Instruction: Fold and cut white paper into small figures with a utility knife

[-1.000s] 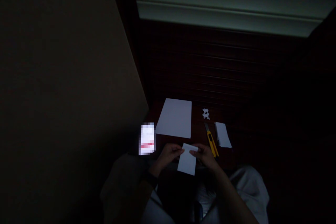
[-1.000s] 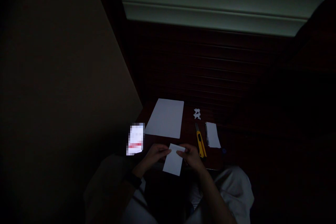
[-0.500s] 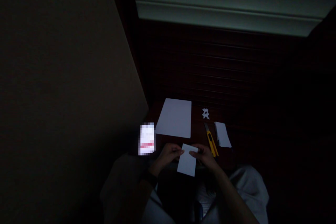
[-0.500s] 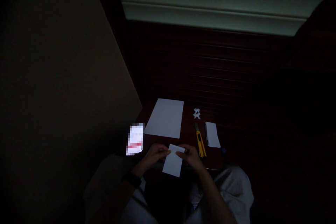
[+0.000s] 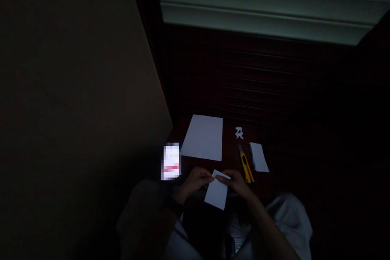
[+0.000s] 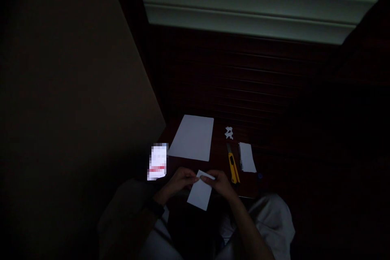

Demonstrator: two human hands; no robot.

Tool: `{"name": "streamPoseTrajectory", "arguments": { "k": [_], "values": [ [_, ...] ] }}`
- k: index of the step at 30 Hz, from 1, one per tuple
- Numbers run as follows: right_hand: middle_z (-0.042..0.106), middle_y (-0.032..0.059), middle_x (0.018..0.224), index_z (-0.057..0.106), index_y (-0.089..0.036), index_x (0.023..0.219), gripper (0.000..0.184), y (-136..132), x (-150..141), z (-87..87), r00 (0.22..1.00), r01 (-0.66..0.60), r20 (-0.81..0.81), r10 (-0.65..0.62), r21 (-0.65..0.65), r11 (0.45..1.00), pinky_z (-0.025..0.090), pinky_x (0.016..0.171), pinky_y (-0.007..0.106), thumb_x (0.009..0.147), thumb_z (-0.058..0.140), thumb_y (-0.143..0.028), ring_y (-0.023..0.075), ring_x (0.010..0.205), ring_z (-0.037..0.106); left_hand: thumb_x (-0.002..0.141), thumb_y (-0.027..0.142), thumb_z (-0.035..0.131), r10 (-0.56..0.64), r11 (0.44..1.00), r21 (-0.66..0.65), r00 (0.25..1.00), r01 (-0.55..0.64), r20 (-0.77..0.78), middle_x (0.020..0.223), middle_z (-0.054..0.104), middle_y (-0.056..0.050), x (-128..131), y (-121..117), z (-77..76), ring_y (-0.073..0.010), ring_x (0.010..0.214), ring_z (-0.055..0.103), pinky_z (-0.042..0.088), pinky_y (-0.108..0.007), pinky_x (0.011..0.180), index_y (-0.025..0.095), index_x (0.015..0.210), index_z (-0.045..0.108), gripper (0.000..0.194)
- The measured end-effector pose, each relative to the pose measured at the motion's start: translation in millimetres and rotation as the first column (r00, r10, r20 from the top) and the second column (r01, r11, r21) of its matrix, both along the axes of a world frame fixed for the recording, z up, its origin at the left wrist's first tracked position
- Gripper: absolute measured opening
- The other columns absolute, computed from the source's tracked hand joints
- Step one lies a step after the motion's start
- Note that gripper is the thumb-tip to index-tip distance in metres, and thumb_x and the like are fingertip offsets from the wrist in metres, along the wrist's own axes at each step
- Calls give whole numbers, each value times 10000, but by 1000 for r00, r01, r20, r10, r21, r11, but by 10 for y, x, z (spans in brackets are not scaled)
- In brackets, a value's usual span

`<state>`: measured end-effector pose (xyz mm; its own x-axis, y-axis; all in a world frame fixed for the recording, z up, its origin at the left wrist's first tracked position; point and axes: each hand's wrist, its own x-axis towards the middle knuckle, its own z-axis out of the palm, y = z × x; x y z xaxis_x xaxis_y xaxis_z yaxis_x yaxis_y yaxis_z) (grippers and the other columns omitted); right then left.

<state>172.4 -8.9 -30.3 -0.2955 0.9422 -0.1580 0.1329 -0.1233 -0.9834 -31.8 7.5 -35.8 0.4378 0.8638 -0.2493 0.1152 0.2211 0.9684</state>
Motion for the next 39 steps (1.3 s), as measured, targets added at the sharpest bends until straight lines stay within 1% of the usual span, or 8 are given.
{"name": "streamPoseTrajectory", "arguments": {
  "k": [2,5,9,13,26,30,35,39],
  "values": [
    [653,32,752,688,-146,848,349,20,8,31,1000,15,7,-15,30,999,407,574,233,745,608,-469,159,665,566,683,424,657,-11,1000,11,1000,11,-2,676,664,-66,-2,-4,-10,-150,582,608,462,-234,524,90,740,665,339],
    [659,39,756,696,-148,834,352,65,-15,78,998,45,48,-49,69,997,410,585,241,766,579,-473,166,676,570,676,418,660,-39,999,19,999,39,-22,653,653,-55,2,-8,-42,-145,565,601,456,-228,513,90,725,659,332],
    [665,43,745,703,-152,755,301,143,-104,100,995,2,103,-14,125,992,411,591,240,739,620,-441,169,686,576,663,401,666,-69,997,22,996,70,-49,618,636,-39,11,-1,-83,-130,527,581,439,-216,489,93,691,653,310],
    [651,34,668,691,-142,714,290,205,-168,55,994,10,106,-16,54,998,388,508,226,711,647,-429,137,565,546,655,396,668,-71,997,2,996,71,-48,596,626,-33,17,11,-87,-129,513,574,434,-217,478,92,696,650,307],
    [628,21,596,681,-125,686,297,242,-142,-85,998,57,15,-56,-72,996,350,448,211,651,702,-419,101,475,491,637,417,676,-63,998,-13,995,63,-73,628,643,-52,31,11,-53,-144,538,588,438,-231,491,90,698,655,333],
    [620,12,582,673,-127,665,299,241,-152,-97,997,73,17,-72,-67,995,349,453,213,649,699,-424,98,475,483,648,415,670,-68,998,1,995,68,-76,647,654,-63,35,11,-42,-154,561,599,445,-234,501,86,709,657,335],
    [631,11,619,677,-131,702,293,219,-112,-62,999,42,1,-42,-19,999,363,486,212,660,694,-421,103,515,505,644,419,673,-63,998,-7,996,63,-71,649,657,-72,31,14,-21,-147,544,596,444,-231,495,77,706,656,348],
    [615,14,582,670,-123,677,314,201,-96,-29,1000,30,-3,-30,-61,998,353,460,210,669,684,-437,100,482,490,635,431,676,-54,998,-31,997,52,-53,655,663,-72,30,7,18,-155,554,606,453,-239,503,82,711,660,357]
  ]
}}
